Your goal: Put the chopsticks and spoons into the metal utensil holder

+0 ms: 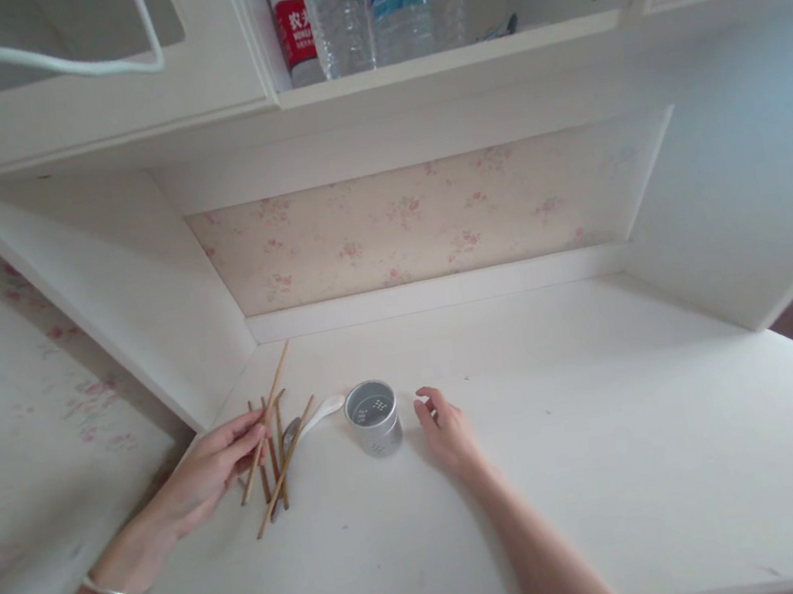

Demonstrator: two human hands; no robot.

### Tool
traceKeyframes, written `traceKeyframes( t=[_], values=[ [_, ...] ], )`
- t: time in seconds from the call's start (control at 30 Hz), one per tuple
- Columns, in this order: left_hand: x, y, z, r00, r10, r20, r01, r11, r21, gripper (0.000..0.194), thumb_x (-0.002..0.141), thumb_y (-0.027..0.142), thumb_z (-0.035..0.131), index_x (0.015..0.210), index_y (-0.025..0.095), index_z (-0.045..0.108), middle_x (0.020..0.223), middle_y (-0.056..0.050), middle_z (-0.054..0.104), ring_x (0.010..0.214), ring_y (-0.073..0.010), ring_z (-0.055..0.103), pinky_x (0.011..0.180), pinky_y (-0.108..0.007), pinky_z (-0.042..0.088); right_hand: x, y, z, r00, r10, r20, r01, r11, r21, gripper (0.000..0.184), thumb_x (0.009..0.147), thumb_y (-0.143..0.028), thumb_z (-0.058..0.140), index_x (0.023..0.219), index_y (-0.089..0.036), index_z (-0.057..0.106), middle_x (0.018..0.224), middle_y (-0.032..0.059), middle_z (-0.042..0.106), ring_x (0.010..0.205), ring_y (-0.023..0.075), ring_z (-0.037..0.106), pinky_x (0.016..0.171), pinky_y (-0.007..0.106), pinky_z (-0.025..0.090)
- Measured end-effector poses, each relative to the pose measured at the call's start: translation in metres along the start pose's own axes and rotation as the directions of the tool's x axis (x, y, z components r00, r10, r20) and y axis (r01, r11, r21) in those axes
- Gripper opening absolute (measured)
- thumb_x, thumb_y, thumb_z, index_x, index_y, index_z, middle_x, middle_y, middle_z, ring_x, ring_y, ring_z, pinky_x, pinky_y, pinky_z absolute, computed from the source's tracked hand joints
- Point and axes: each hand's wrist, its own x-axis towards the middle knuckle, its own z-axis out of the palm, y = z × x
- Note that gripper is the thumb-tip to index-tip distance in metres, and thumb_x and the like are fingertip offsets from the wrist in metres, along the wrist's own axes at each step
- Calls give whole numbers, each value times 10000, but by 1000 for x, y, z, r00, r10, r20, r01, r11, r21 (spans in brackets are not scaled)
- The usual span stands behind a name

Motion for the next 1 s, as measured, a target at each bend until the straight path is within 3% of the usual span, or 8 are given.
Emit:
traceKeyframes(
  t=[0.1, 0.2, 0.33, 0.43, 0.57, 0.77, 0.9, 1.0],
  values=[
    [8, 26, 24, 991, 126, 54, -117, 983, -141, 322, 794, 321, 644, 1076, 188, 563, 864, 4, 563, 754, -103, 585, 751, -248, 503, -1, -1, -1, 1000, -10, -6, 10, 1000, 3, 365, 910, -463, 357, 1134, -236, 536, 794, 5, 639, 689, 146, 592, 673, 263, 424],
    [19, 48, 49, 965, 251, 80, -227, 945, -235, 282, 799, 297, 637, 1034, 186, 524, 886, -1, 565, 789, -142, 624, 772, -326, 530, -1, -3, -2, 1000, -13, -7, 13, 1000, -2, 371, 911, -465, 351, 1136, -234, 534, 790, 8, 638, 681, 150, 586, 672, 269, 423],
    [41, 59, 80, 942, 333, 40, -319, 925, -208, 290, 784, 320, 643, 973, 172, 480, 855, 3, 576, 785, -168, 641, 768, -417, 547, -1, -3, -2, 1000, -3, -2, 3, 1000, -2, 368, 912, -468, 352, 1137, -242, 535, 801, 9, 640, 697, 154, 589, 680, 273, 424],
    [61, 53, 96, 941, 339, -22, -339, 932, -126, 311, 774, 385, 635, 924, 164, 477, 805, 7, 594, 745, -167, 648, 768, -421, 547, -1, -3, -2, 1000, -13, -4, 13, 1000, 17, 361, 909, -462, 360, 1128, -242, 545, 791, 8, 641, 684, 151, 587, 668, 268, 424],
    [86, 34, 107, 935, 353, -25, -352, 935, 34, 344, 773, 467, 605, 890, 151, 540, 824, -34, 646, 778, -179, 657, 791, -359, 529, -1, -4, -3, 1000, -19, -5, 19, 999, 39, 347, 908, -451, 374, 1121, -242, 551, 784, 8, 643, 676, 148, 592, 652, 262, 421],
    [101, 14, 111, 894, 445, 51, -419, 791, 447, 338, 771, 484, 588, 836, 159, 651, 864, -58, 684, 811, -183, 640, 787, -289, 481, -1, -4, -4, 999, -23, 22, 22, 999, 34, 344, 919, -448, 364, 1143, -246, 530, 814, 10, 646, 705, 149, 598, 661, 260, 421],
    [105, 5, 112, 874, 476, 100, -453, 722, 523, 327, 783, 480, 564, 828, 177, 677, 911, -62, 660, 808, -174, 632, 757, -271, 479, 0, -2, -3, 999, -36, 11, 36, 999, 35, 347, 917, -445, 365, 1148, -243, 527, 817, 9, 646, 679, 143, 593, 652, 260, 422],
    [108, -3, 112, 882, 470, 46, -424, 746, 513, 320, 761, 475, 589, 865, 182, 666, 965, -69, 646, 805, -171, 631, 741, -269, 482, 0, 0, -2, 999, -44, 8, 44, 998, 35, 342, 914, -441, 371, 1141, -241, 530, 812, 7, 645, 670, 140, 591, 655, 260, 424]
  ],
)
